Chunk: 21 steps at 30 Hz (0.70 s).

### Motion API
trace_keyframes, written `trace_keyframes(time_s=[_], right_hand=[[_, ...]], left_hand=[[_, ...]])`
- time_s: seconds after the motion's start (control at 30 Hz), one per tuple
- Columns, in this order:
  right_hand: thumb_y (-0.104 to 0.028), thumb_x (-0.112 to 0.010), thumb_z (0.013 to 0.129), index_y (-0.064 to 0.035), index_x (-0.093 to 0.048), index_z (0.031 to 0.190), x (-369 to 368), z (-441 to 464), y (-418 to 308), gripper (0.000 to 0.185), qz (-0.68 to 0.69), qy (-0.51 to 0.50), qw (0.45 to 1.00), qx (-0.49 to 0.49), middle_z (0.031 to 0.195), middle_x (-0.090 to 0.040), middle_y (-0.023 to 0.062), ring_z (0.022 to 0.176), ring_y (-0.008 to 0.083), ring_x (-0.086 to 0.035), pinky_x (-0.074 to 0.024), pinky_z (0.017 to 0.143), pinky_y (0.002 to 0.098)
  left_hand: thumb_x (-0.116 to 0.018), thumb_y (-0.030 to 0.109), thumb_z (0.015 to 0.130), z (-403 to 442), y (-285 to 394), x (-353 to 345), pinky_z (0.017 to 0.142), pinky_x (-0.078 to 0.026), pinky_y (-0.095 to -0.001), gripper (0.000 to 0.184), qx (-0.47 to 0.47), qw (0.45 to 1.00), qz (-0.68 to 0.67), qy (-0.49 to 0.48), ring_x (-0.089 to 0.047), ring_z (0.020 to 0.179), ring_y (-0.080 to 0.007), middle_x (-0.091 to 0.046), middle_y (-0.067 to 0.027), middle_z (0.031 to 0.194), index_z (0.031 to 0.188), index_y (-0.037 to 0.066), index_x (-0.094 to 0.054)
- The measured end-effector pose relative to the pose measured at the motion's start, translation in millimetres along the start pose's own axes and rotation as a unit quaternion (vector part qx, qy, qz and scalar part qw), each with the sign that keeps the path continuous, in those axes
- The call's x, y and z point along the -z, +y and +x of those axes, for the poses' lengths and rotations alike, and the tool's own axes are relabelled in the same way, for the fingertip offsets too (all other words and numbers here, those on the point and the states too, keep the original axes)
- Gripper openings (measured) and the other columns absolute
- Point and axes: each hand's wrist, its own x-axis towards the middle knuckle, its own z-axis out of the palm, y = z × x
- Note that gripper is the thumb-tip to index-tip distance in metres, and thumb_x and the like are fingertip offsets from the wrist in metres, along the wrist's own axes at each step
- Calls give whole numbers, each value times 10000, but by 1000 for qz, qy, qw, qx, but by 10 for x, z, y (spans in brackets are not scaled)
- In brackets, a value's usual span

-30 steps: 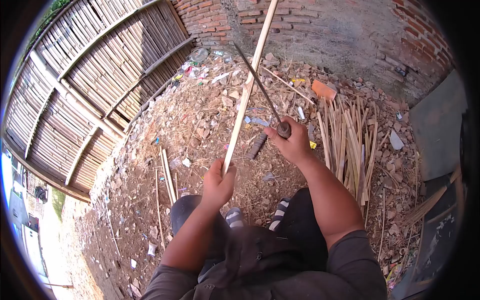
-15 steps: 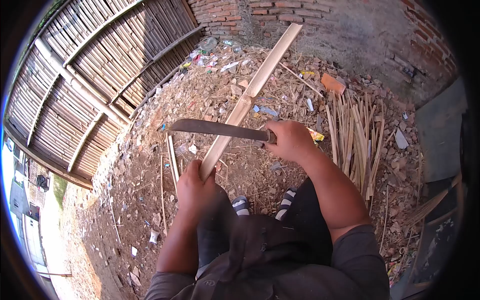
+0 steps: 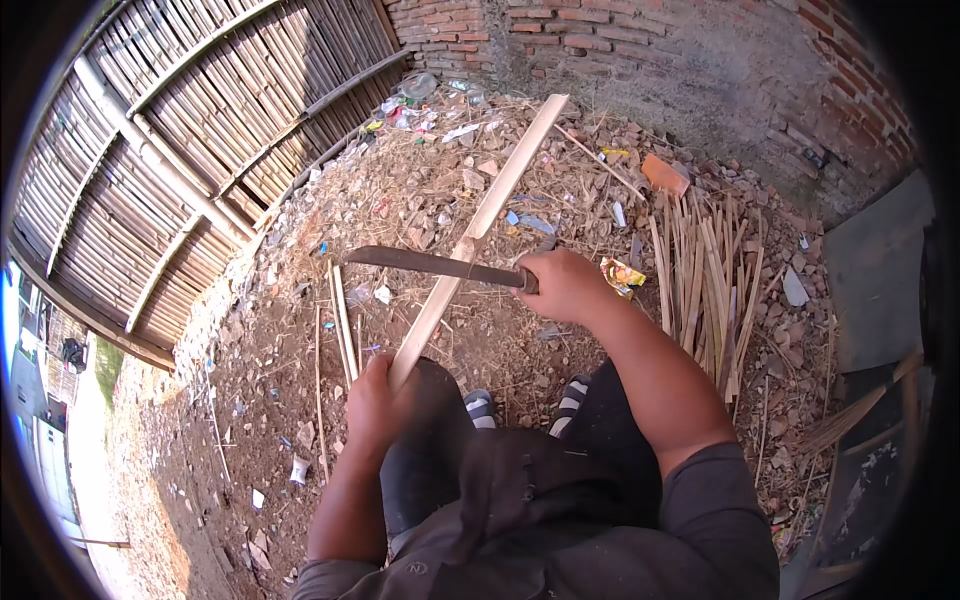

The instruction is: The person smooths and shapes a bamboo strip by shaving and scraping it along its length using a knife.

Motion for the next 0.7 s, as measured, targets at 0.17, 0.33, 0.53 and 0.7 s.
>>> trace_keyframes(time_s=[0.17, 0.33, 0.53, 0.7], right_hand=[[-318, -763, 821, -103, -677, 883, -159, -42, -67, 239, -35, -59, 997, 21, 769, -694, 133, 784, 380, -700, -548, 706, 494], [-302, -758, 800, -101, -665, 927, -309, 92, 188, 255, -22, -39, 998, -37, 831, -706, 130, 822, 371, -701, -559, 738, 496], [-254, -720, 806, -98, -673, 921, -365, 55, 101, 199, -38, -81, 996, -6, 842, -710, 148, 819, 378, -710, -560, 746, 507], [-308, -738, 848, -97, -707, 962, -303, 93, 258, 242, 0, -21, 999, -25, 781, -702, 156, 769, 396, -697, -551, 706, 506]], left_hand=[[-746, 312, 866, -96, -313, -245, 748, -540, -509, 352, -42, 999, 30, 6, -691, 848, -430, -702, -232, 897, 1038, 21, -651], [-750, 288, 878, -51, -265, -287, 729, -523, -508, 314, 8, 999, 38, -7, -676, 809, -433, -686, -211, 851, 1015, 27, -642], [-750, 294, 878, -76, -251, -300, 742, -522, -518, 324, -39, 998, 39, 9, -677, 830, -434, -688, -217, 862, 1030, 31, -636], [-736, 310, 873, -58, -188, -292, 794, -530, -525, 333, 24, 998, 51, -7, -685, 885, -431, -706, -222, 920, 1035, 31, -654]])
